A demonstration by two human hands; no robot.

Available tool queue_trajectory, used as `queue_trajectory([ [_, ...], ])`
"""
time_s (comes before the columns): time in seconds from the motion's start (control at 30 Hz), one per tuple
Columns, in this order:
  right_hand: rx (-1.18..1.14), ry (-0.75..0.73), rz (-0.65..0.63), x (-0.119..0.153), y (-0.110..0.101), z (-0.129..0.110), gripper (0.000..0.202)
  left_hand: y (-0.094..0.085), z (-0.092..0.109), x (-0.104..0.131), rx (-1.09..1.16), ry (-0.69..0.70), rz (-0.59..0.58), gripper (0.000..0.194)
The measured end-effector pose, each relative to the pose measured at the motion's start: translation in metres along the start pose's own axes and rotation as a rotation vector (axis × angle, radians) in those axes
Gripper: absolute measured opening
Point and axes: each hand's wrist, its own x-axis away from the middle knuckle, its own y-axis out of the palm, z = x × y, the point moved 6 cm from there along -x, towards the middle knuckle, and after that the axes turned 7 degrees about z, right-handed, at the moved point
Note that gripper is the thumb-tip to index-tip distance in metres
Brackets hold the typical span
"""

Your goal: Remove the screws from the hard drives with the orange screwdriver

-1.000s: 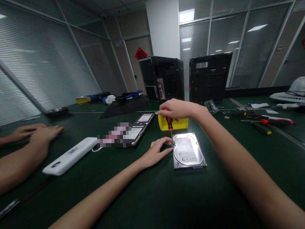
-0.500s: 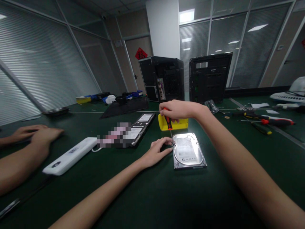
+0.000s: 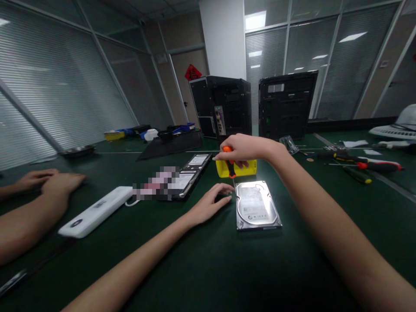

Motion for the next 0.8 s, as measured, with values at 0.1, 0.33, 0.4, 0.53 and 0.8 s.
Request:
queue_trajectory([
  [0.1,-0.014,0.002,-0.002,0.000,-0.001,0.001,0.036,-0.013,-0.012,-0.014,-0.378,0.026,0.130,0.027],
  [0.33,-0.011,-0.005,0.009,0.003,-0.004,-0.001,0.036,-0.012,-0.045,-0.062,-0.797,-0.176,0.054,0.031],
  [0.4,-0.001,-0.004,0.012,0.003,-0.005,0.000,0.036,-0.008,-0.049,-0.070,-0.808,-0.228,0.044,0.034],
  [0.53,0.009,-0.003,0.006,0.002,-0.005,0.002,0.031,0.002,-0.055,-0.080,-0.806,-0.301,0.006,0.036],
  [0.8,0.029,0.007,0.000,0.001,-0.005,0.002,0.027,0.006,-0.063,-0.087,-0.782,-0.373,-0.037,0.048],
])
